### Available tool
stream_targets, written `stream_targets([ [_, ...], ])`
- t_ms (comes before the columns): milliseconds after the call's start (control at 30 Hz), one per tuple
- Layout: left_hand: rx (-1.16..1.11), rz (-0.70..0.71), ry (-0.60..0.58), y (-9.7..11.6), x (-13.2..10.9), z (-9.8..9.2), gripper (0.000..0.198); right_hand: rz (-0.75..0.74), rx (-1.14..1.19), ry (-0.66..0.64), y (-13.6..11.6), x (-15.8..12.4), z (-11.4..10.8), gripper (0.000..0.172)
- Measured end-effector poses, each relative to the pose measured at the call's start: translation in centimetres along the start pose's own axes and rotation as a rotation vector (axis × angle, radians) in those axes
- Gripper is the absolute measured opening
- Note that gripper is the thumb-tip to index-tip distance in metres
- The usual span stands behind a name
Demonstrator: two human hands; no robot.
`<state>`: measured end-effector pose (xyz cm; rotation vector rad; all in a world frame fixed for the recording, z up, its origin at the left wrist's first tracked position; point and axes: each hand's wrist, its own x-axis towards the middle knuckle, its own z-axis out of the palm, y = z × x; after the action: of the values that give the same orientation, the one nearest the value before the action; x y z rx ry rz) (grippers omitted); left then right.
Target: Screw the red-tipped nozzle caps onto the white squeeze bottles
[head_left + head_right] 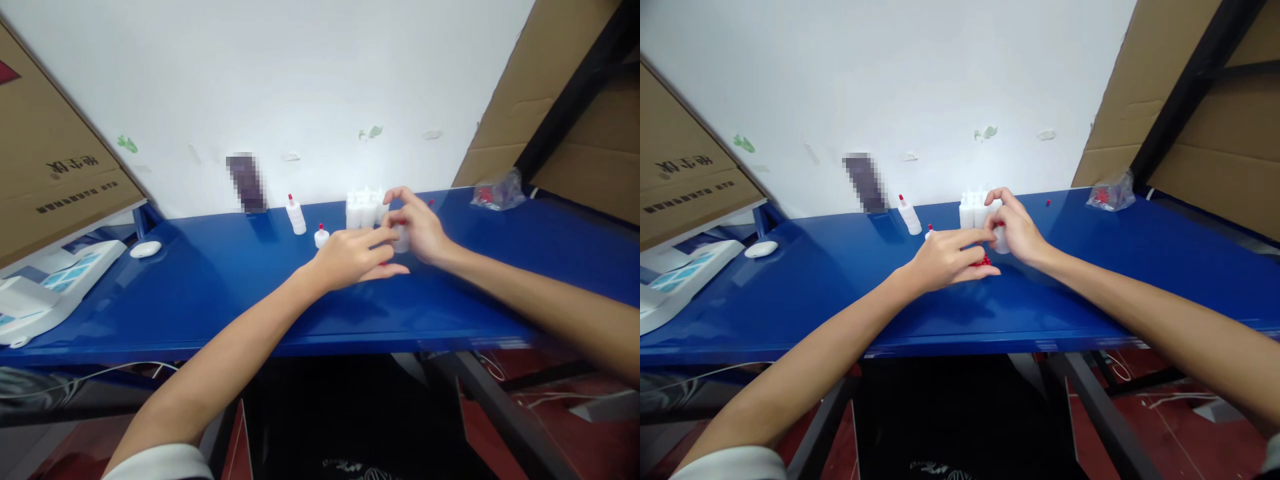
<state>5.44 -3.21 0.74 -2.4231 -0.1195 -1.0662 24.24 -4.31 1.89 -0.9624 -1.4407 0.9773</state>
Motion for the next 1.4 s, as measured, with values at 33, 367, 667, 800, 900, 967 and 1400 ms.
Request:
stream_targets([
  [33, 0.0, 0.017, -0.019, 0.1, 0.0, 0.2, 0.05, 0.01, 0.038, 0.004, -0.2, 0.0, 0.2, 0.028],
  [367, -0.031, 0.064, -0.132, 0.3, 0.1, 0.5, 0.044, 0.129, 0.189, 0.048, -1.0, -0.1, 0.9, 0.014],
  [667, -0.054, 0.006, -0.142, 0.5, 0.2, 0.2, 0.036, -0.065, 0.09, 0.257, -0.6, 0.1, 0.2, 0.042],
  [800, -0.045, -0.02, -0.173, 0.6, 0.5, 0.1, 0.035, -0.173, -0.005, 0.247, -0.6, -0.8, -0.2, 0.042],
  [900, -0.048, -0.011, -0.189, 0.7, 0.5, 0.1, 0.036, -0.214, -0.013, 0.161, -0.5, -1.2, -0.1, 0.03],
  [967, -0.061, -0.003, -0.195, 0.6, 0.4, 0.2, 0.037, -0.171, -0.02, 0.096, -0.3, -1.2, 0.0, 0.026],
  [1400, -0.161, -0.136, -0.104, -1.2, -0.3, 0.8, 0.033, -0.087, -0.023, -0.083, 1.0, -0.1, -0.2, 0.041],
])
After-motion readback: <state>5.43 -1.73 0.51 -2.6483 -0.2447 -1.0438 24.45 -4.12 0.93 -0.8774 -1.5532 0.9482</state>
